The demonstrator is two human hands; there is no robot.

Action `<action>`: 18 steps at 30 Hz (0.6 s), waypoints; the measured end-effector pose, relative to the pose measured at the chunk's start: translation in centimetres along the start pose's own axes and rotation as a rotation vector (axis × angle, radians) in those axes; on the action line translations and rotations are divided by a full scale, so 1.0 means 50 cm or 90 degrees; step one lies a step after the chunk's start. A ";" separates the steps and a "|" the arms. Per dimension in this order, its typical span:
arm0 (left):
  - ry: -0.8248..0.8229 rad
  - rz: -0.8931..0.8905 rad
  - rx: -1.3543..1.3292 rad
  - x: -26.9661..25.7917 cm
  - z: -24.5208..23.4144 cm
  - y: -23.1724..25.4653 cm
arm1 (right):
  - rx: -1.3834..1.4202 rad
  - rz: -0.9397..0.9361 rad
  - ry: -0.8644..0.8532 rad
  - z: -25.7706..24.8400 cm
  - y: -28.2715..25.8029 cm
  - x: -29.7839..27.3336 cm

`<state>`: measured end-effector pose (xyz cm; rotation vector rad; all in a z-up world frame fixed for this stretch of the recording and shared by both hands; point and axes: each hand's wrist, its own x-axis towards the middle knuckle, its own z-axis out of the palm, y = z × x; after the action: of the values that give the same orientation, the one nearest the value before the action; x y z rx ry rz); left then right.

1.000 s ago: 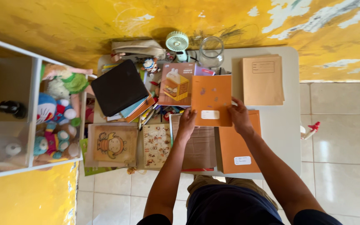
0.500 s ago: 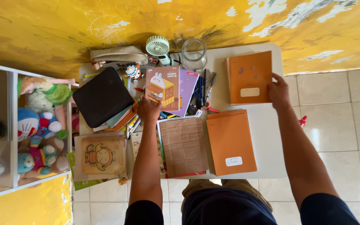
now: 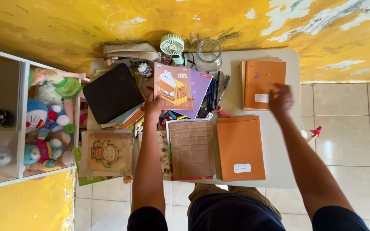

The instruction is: The person closes a laptop, coils the mouse cable, and places the laptop on a shelf. Then the person sorts through various notebooks and books on the desk, stacking them into neat piles.

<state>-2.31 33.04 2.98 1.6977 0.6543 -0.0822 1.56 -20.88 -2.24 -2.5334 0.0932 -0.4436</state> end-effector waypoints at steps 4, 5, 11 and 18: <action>-0.043 -0.022 -0.105 -0.092 -0.010 0.010 | 0.360 0.124 -0.245 0.035 -0.167 -0.074; -0.053 -0.023 -0.139 -0.116 -0.006 0.001 | 0.464 0.162 -0.307 0.035 -0.216 -0.095; -0.161 -0.098 -0.136 -0.299 0.126 -0.034 | 0.813 0.405 -0.468 0.019 -0.352 -0.207; 0.045 0.281 0.387 -0.171 0.184 -0.109 | 0.800 0.298 -0.227 0.033 -0.125 -0.172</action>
<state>-9.26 21.81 -0.65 2.4068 0.3002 0.1047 -6.17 -13.40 -2.65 -1.2514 0.1896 0.1466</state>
